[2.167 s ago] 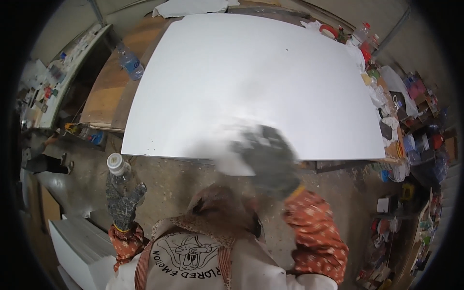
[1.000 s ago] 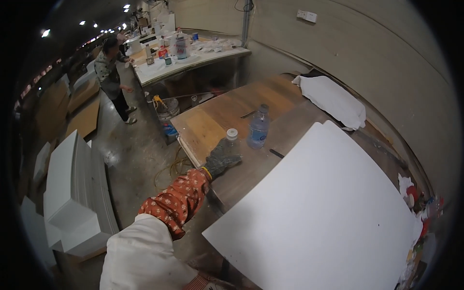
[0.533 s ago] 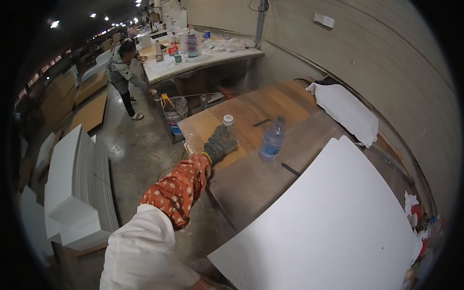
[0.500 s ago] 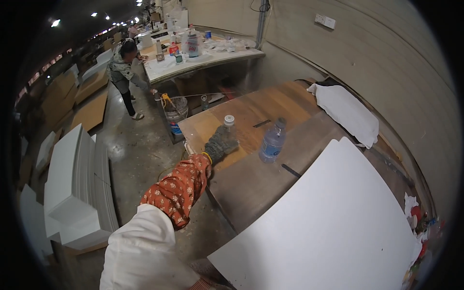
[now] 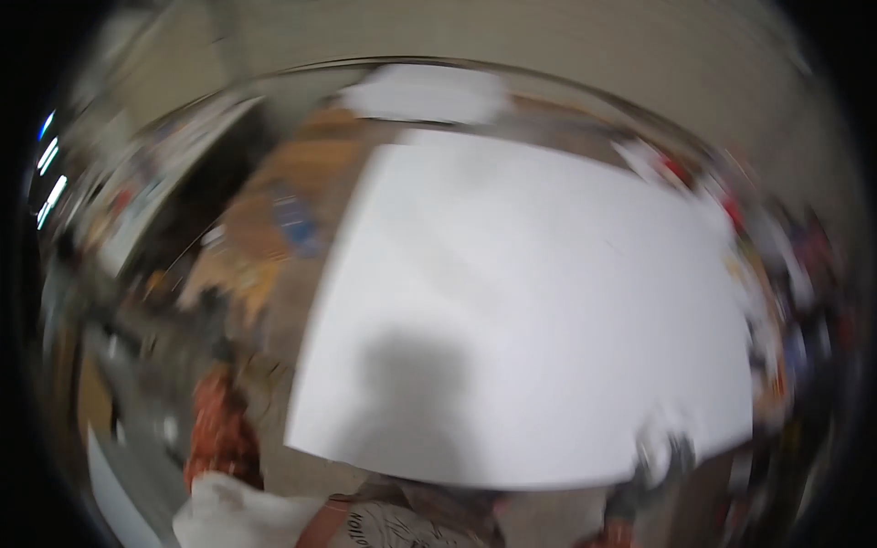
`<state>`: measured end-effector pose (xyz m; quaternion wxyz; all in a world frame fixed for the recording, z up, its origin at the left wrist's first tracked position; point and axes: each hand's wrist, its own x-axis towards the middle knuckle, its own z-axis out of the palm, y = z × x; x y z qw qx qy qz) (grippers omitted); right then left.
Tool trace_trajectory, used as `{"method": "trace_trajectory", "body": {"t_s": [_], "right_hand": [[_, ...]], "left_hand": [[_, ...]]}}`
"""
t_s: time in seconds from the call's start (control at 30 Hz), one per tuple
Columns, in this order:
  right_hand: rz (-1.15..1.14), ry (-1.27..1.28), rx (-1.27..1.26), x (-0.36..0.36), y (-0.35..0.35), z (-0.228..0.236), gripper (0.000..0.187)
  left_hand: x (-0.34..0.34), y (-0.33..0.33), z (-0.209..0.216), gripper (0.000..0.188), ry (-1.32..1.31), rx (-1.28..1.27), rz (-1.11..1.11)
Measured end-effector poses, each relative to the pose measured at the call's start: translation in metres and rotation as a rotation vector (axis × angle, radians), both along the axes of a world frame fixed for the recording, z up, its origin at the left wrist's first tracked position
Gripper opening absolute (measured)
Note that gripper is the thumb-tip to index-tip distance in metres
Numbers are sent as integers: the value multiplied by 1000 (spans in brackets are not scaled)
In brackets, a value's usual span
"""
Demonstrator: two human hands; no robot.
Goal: The person wipes a white panel with a cloth, applies a substance from a tube to the corner, and rubs the edges and surface with a sanding block and a cloth.
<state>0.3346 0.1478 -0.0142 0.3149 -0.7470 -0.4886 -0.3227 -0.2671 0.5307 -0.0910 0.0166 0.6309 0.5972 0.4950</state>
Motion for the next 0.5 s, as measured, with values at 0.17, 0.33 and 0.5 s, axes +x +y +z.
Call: {"method": "trace_trajectory", "body": {"t_s": [0.17, 0.33, 0.5], "right_hand": [[110, 206, -4, 95, 53, 24, 50], [-20, 130, -187, 180, -36, 42, 54], [-94, 195, -245, 293, -112, 51, 50]], "left_hand": [[240, -245, 146, 47, -298, 108, -474], [463, -261, 186, 44, 609, 167, -945], [524, -281, 157, 44, 896, 118, -712]]}}
